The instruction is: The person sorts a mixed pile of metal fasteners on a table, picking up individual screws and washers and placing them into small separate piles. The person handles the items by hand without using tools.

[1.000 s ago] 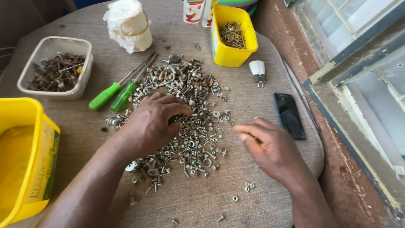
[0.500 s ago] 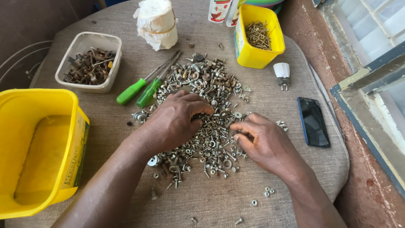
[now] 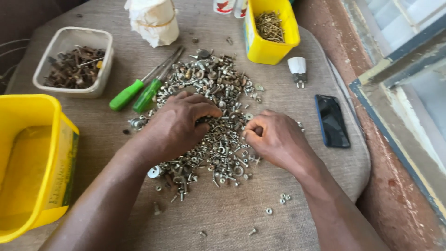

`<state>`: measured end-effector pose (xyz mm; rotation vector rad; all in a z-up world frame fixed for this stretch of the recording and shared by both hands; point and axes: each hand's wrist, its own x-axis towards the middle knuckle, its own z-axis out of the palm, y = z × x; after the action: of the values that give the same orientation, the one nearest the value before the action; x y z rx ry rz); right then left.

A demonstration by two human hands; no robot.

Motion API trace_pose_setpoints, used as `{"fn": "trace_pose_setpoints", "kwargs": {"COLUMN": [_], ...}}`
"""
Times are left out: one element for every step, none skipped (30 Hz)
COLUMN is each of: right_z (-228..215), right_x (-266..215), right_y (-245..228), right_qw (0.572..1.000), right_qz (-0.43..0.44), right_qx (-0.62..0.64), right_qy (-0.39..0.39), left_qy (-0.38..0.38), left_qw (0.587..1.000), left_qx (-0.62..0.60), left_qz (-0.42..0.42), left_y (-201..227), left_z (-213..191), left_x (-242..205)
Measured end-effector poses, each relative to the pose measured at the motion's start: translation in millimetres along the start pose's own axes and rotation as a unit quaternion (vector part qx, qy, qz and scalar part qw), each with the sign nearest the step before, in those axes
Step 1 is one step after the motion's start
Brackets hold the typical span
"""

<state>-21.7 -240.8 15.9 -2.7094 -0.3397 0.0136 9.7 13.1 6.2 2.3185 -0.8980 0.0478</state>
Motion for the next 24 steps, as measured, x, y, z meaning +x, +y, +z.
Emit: {"fn": "trace_pose_setpoints", "kwargs": {"right_z": [-3,-6,-8,-18,-28,-37,-39,-41,-44,-40,-36,-31,-30,-29,-29,-25,-21,-17,-13,-9,-5,-4,-4,-3], "right_x": [-1,-2,-2,-11,-19,-29,-41,-51,-62,-71,-80,-93,-102,-109,-116,-123,-129,-136,-139,-141,-144,-145,-145,-146], "right_y": [1,3,3,1,-2,-4,-1,3,6,15,25,34,36,38,40,46,51,55,56,57,58,58,57,57], "right_qw": [1.000,0.999,0.997,0.997,0.996,0.995,0.995,0.993,0.990,0.990,0.993,0.995,0.995,0.995,0.994,0.994,0.996,0.997,0.997,0.998,0.999,0.999,1.000,1.000], "right_qz": [0.005,0.008,0.011,0.011,0.001,-0.006,-0.003,0.014,0.032,0.033,0.001,-0.029,-0.023,-0.024,-0.024,-0.023,-0.003,0.017,0.019,0.022,0.025,0.025,-0.001,-0.026], "right_qx": [-0.003,0.037,0.076,0.075,0.088,0.102,0.102,0.116,0.131,0.132,0.112,0.093,0.094,0.097,0.100,0.101,0.079,0.058,0.059,0.034,0.009,0.010,0.000,-0.010], "right_qy": [0.002,0.007,0.012,0.011,0.012,0.013,0.011,-0.020,-0.051,-0.048,-0.039,-0.033,-0.034,-0.032,-0.030,-0.027,-0.036,-0.046,-0.044,-0.045,-0.046,-0.045,-0.029,-0.013], "left_qy": [-0.001,-0.003,-0.004,-0.004,-0.012,-0.022,-0.025,-0.020,-0.015,-0.016,-0.007,0.001,-0.003,-0.018,-0.032,-0.033,-0.028,-0.023,-0.024,-0.019,-0.014,-0.015,-0.021,-0.028], "left_qw": [1.000,1.000,1.000,1.000,0.999,0.999,0.999,0.999,0.998,0.998,0.997,0.996,0.996,0.995,0.994,0.993,0.993,0.992,0.992,0.991,0.990,0.990,0.991,0.991], "left_qx": [-0.003,-0.004,-0.005,-0.006,0.006,0.017,0.014,0.040,0.065,0.066,0.068,0.065,0.062,0.084,0.105,0.106,0.114,0.120,0.121,0.124,0.126,0.128,0.127,0.125], "left_qz": [0.005,-0.007,-0.020,-0.020,-0.030,-0.039,-0.040,-0.029,-0.018,-0.015,0.023,0.060,0.061,0.043,0.025,0.028,0.029,0.030,0.032,0.042,0.052,0.052,0.045,0.038], "left_y": [2,4,5,9,13,17,20,21,23,19,15,13,12,11,10,10,10,11,11,12,12,13,13,15], "left_z": [-1,-1,-2,-4,-5,-6,-4,-4,-3,6,15,28,30,32,33,33,34,34,36,37,38,37,36,35], "left_x": [0,0,0,1,2,2,-1,-1,-1,0,1,0,1,2,2,2,1,-1,-1,-2,-3,-2,-2,-1]}}
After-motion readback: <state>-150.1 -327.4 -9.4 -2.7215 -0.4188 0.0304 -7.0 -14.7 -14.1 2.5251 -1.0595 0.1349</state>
